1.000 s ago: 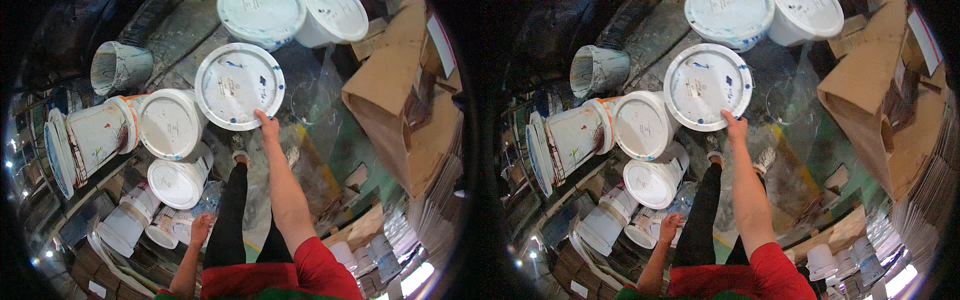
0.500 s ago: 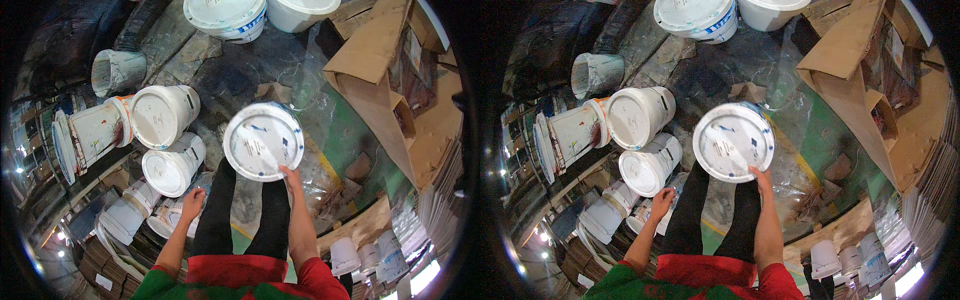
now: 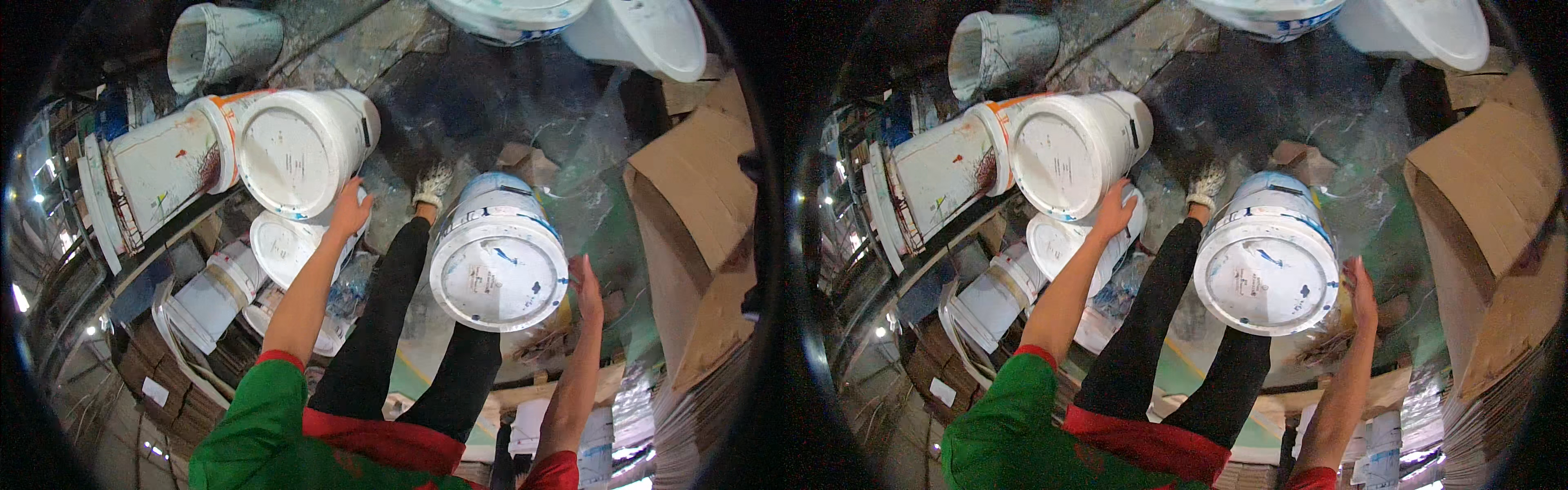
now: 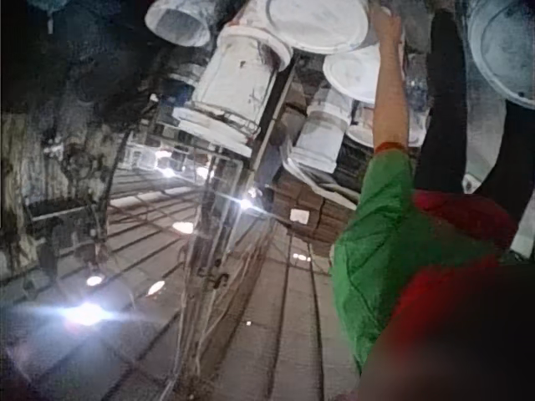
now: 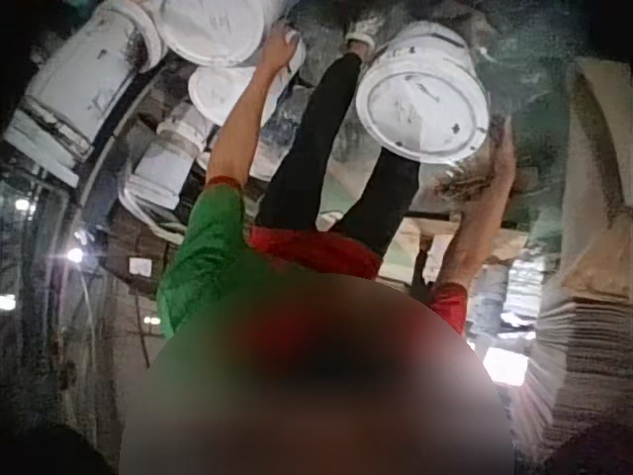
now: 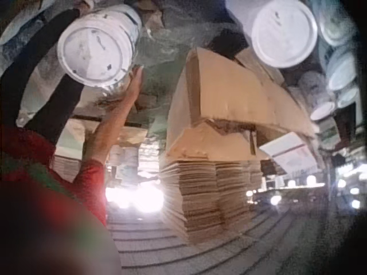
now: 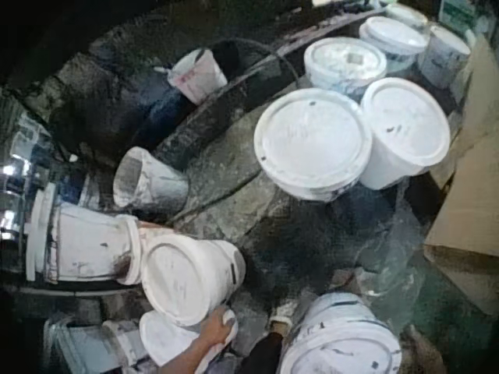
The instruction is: The person repeatedly picks up white paint buckets by their lids, carries them short distances across a green factory floor, and places them down. Another worker is visible nearby handling similar buckets. The person also moves a cardboard box and walks between stacks of materials.
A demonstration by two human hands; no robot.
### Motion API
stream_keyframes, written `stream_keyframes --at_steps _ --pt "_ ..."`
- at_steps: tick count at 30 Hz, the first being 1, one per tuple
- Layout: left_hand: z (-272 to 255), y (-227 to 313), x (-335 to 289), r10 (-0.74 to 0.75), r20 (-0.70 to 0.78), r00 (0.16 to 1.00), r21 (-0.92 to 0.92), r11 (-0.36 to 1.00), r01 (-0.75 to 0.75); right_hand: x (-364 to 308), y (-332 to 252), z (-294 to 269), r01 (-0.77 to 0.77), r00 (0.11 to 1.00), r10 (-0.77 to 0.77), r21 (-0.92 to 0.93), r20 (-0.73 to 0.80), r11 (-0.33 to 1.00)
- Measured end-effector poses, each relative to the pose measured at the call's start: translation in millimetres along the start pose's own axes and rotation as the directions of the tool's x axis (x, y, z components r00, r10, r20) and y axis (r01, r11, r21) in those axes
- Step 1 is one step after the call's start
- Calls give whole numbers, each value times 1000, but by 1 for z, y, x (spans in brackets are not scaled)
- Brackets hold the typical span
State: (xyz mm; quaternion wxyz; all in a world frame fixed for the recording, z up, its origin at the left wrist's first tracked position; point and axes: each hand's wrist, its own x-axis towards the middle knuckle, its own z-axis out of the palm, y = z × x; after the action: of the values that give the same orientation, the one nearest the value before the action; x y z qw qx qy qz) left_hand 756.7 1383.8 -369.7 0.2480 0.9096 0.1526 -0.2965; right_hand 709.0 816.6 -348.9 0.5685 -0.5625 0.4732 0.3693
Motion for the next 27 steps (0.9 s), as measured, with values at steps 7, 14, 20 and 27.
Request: stream_keyframes --at_steps 7,14,20,27 --pt "32 -12 35 -430 148 891 270 884 381 33 -20 55 -28 981 18 -51 -193 998" --pt "32 1 6 -192 7 981 275 944 183 10 -44 69 235 935 -279 -208 -216 949" --pt "9 31 -38 -47 -92 995 171 983 62 -12 -66 100 354 849 -444 -316 -286 880" --pt "-83 29 -64 -185 -218 958 -310 944 112 -115 -106 117 450 885 -416 -613 209 650"
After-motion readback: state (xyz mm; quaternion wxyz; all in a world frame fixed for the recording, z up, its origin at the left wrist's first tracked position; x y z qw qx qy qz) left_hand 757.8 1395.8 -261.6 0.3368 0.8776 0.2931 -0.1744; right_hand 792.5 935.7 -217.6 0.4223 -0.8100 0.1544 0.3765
